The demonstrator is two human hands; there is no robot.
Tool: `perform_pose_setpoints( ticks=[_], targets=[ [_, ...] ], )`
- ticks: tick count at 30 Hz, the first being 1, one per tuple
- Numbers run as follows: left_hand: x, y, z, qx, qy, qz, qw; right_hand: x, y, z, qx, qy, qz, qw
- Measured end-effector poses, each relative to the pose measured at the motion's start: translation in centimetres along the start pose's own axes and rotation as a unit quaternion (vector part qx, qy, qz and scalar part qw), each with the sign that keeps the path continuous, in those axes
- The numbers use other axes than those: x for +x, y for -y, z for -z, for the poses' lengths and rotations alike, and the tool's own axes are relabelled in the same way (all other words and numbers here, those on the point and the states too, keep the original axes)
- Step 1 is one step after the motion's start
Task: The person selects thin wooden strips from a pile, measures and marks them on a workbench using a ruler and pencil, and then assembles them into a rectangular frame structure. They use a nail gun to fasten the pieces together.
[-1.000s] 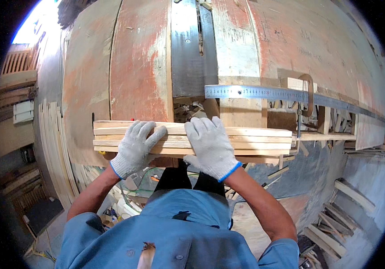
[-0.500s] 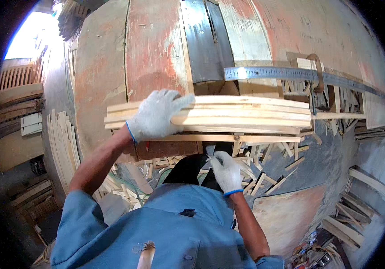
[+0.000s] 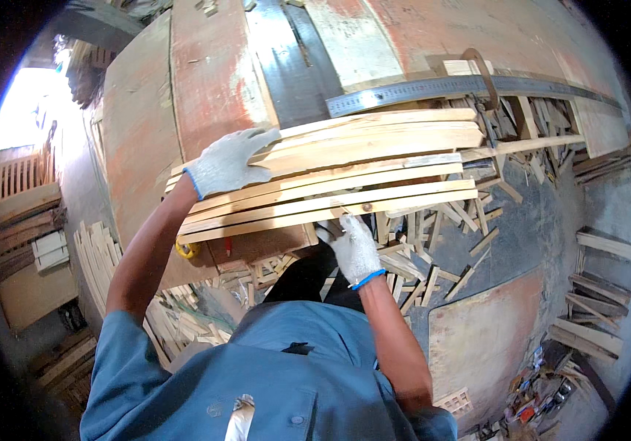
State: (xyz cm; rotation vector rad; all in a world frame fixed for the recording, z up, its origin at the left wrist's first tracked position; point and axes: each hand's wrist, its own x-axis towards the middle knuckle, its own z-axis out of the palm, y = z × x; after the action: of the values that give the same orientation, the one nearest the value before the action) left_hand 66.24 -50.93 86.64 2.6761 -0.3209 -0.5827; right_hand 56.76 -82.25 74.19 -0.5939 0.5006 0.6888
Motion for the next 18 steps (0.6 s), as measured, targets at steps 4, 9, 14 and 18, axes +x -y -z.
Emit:
perform_pose_setpoints(
  ticks=[4,9,14,18],
  targets=[
    [-1.0,1.6,-2.5,0.019,-0.079,-0.022,0.996,1.5,-0.3,-1.5,0.133,0.003,-0.002,0.991],
    [-2.4,1.0,-2.8,0.044,-0.121,-0.01,0.992,3.4,-1.1,-1.7,0.227,0.029,-0.003,0.974],
    [-3.7,-3.2,-4.8,0.074,-0.231,-0.068,0.968,3.2,-1.7,-1.0,0.185,0.021,0.029,0.982],
    [-5.6,-6.5,-7.2,0.092,-0.17,-0.107,0.975,2.2,-1.1,-1.6,0.205,0.017,0.034,0.978]
  ],
)
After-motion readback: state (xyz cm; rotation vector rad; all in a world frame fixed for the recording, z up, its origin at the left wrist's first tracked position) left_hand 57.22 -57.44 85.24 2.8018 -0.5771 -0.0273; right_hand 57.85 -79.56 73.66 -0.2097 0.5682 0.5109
